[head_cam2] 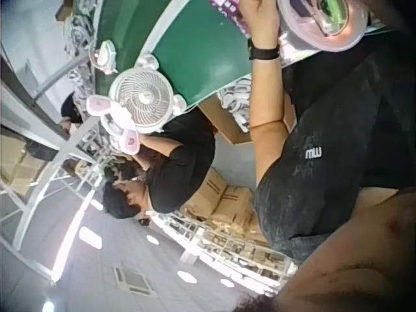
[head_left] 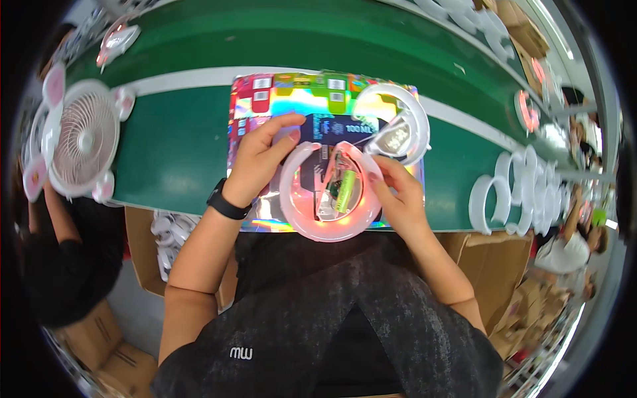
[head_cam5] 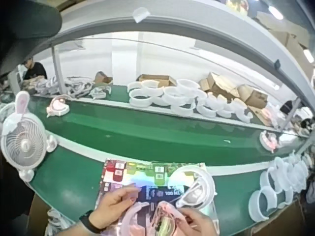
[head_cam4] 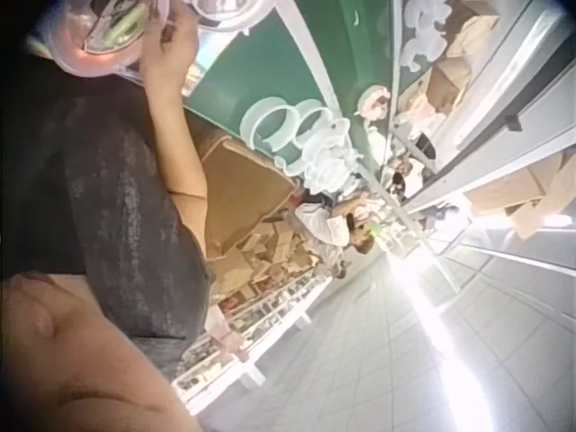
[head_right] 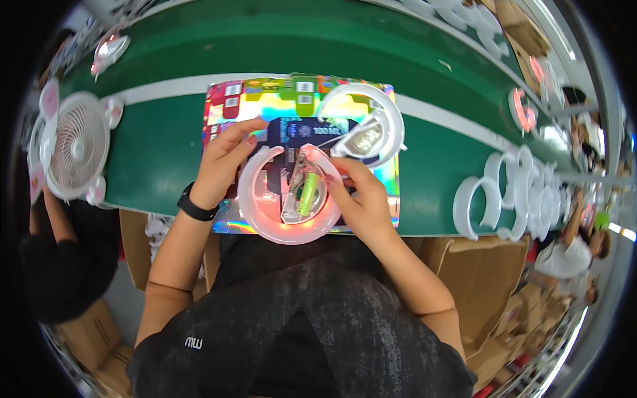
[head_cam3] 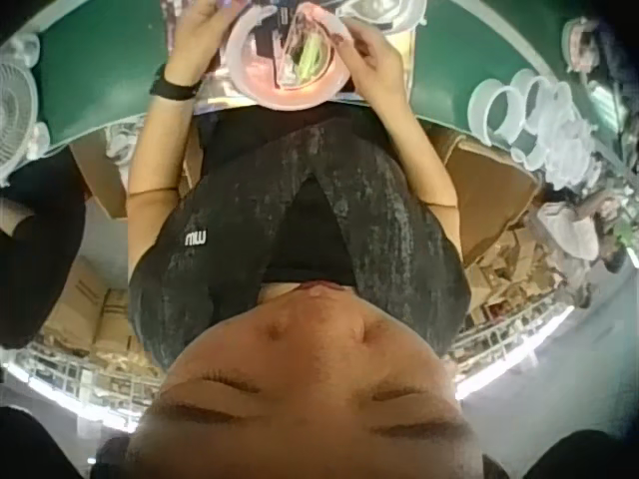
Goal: Assembling electronic components and LED strips into light-up cat-ear headphones on an assembly line.
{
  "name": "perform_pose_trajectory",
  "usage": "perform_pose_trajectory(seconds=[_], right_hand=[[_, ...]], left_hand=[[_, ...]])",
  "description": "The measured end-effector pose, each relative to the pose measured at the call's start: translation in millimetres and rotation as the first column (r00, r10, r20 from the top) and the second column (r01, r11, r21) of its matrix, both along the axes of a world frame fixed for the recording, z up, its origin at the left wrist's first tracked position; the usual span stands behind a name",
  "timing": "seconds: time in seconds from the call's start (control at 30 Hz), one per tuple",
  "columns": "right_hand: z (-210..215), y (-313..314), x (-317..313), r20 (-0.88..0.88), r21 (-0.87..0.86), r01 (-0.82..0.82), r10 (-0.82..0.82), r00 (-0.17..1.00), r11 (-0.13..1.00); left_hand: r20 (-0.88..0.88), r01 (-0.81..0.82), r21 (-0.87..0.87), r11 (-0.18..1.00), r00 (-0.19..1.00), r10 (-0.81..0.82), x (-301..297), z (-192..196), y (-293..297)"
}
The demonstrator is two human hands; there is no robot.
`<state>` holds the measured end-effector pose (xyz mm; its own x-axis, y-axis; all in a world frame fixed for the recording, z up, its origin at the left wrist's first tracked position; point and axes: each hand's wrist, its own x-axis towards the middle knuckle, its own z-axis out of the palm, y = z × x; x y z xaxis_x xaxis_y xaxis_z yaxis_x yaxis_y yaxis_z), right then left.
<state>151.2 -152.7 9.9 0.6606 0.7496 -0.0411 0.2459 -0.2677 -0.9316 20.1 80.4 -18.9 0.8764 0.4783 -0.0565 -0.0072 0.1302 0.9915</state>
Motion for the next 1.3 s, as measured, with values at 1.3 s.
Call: perform_pose_trajectory(seconds=[1.3], right_hand=[[-13, -13, 4, 0.371, -0.124, 0.089, -0.037, 0.928, 0.988]], left_hand=[[-0.127, 0.346, 0.039, 0.938, 0.932, -0.338, 29, 0, -11]])
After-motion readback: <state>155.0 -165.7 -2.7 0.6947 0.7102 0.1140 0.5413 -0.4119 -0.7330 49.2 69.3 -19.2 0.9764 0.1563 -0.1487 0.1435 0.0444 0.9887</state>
